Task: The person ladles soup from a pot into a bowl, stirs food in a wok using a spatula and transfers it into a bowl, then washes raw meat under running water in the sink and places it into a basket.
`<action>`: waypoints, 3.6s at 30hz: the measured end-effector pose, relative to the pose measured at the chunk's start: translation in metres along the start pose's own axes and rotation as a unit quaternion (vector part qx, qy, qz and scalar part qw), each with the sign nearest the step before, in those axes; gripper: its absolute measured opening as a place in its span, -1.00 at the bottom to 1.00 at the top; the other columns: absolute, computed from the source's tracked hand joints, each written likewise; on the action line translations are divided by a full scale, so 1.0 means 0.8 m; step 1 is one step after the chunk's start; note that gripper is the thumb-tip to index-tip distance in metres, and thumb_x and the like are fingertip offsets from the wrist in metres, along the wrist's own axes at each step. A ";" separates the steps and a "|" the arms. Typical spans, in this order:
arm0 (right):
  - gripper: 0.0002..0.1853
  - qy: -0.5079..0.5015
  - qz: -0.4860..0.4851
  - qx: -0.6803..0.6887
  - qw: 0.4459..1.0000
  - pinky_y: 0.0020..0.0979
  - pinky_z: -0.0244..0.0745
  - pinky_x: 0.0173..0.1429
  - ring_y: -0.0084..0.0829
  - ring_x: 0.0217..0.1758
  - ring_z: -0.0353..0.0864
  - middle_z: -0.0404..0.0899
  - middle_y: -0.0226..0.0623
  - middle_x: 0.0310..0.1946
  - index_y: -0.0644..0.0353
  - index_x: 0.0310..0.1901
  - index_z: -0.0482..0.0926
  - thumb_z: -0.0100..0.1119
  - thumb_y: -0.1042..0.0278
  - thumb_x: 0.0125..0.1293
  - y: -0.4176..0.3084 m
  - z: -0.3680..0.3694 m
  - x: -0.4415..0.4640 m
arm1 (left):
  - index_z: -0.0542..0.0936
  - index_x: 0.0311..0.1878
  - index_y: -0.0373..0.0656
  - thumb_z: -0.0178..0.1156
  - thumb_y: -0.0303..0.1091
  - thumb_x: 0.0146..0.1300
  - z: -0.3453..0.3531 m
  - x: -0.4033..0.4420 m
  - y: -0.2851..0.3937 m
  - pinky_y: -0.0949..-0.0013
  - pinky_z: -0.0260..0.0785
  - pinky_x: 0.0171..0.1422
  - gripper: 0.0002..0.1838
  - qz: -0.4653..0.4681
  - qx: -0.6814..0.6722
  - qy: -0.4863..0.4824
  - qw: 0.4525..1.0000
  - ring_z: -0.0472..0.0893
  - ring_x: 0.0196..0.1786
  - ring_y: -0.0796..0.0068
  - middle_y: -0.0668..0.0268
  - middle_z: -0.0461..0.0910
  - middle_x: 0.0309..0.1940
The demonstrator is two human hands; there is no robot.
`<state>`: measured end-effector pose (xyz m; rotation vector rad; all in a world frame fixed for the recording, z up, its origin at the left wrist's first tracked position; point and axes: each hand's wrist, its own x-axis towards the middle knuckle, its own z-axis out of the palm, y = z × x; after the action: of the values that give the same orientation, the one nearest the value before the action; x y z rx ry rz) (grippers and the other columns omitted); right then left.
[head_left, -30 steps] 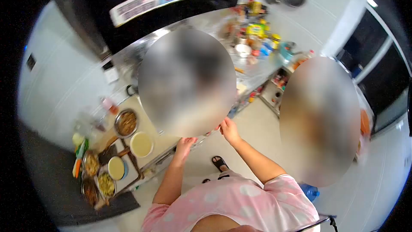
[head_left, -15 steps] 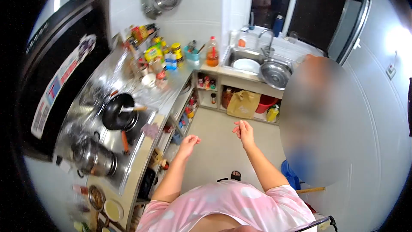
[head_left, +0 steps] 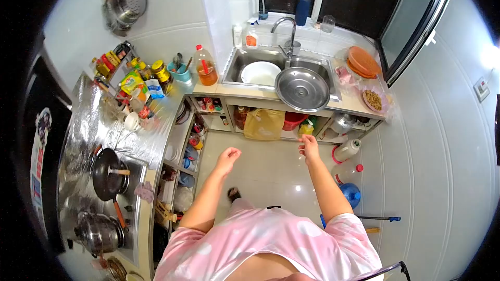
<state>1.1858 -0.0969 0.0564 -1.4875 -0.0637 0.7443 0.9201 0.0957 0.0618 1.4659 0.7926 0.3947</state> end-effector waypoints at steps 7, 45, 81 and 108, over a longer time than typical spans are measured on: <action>-0.59 0.108 0.065 0.089 0.988 -0.31 0.51 -0.20 -0.51 -0.34 0.45 0.38 -0.42 -0.26 0.07 0.02 0.29 0.13 0.08 0.24 -0.018 -0.009 0.135 | 0.52 -0.20 -0.16 0.15 -0.30 0.25 0.024 0.156 0.067 0.57 0.24 -0.18 -0.84 -0.032 0.013 -0.028 0.999 0.37 -0.30 0.68 0.49 0.45 -0.39; -0.54 -0.368 -0.066 -0.023 0.927 -0.34 0.44 -0.05 -0.43 -0.03 0.48 0.31 -0.28 0.16 0.02 0.20 0.24 0.09 0.25 0.30 -0.101 0.369 0.029 | 0.48 -0.09 -0.20 0.13 -0.31 0.28 -0.171 0.094 0.144 0.47 0.28 0.01 -0.79 0.157 -0.292 0.286 0.899 0.46 -0.16 0.59 0.40 0.52 -0.25; -0.62 -0.414 -0.450 -0.394 0.687 -0.19 0.46 -0.21 -0.06 -0.26 0.52 0.46 -0.01 -0.27 0.26 -0.18 0.35 0.29 0.42 -0.03 0.277 1.100 -0.447 | 0.28 0.19 -0.13 0.10 -0.56 0.12 -0.748 -0.365 -0.150 0.37 -0.04 0.37 -0.48 0.113 -0.352 0.603 0.707 0.23 0.24 0.39 0.25 0.27 0.16; -0.77 -0.374 -0.131 -0.236 0.887 -0.55 0.44 -0.32 -0.64 -0.35 0.49 0.53 -0.46 -0.39 0.19 -0.11 0.53 0.13 0.29 0.26 0.025 0.599 -0.244 | 0.53 -0.16 0.01 0.15 -0.22 0.20 -0.433 -0.095 0.051 0.49 0.07 -0.02 -0.83 0.095 -0.277 0.182 0.939 0.41 -0.15 0.68 0.52 0.53 -0.24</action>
<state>0.7976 0.2244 0.1763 -1.5107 -1.0798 1.0909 0.6396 0.2991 0.1466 0.9470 0.7480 0.9745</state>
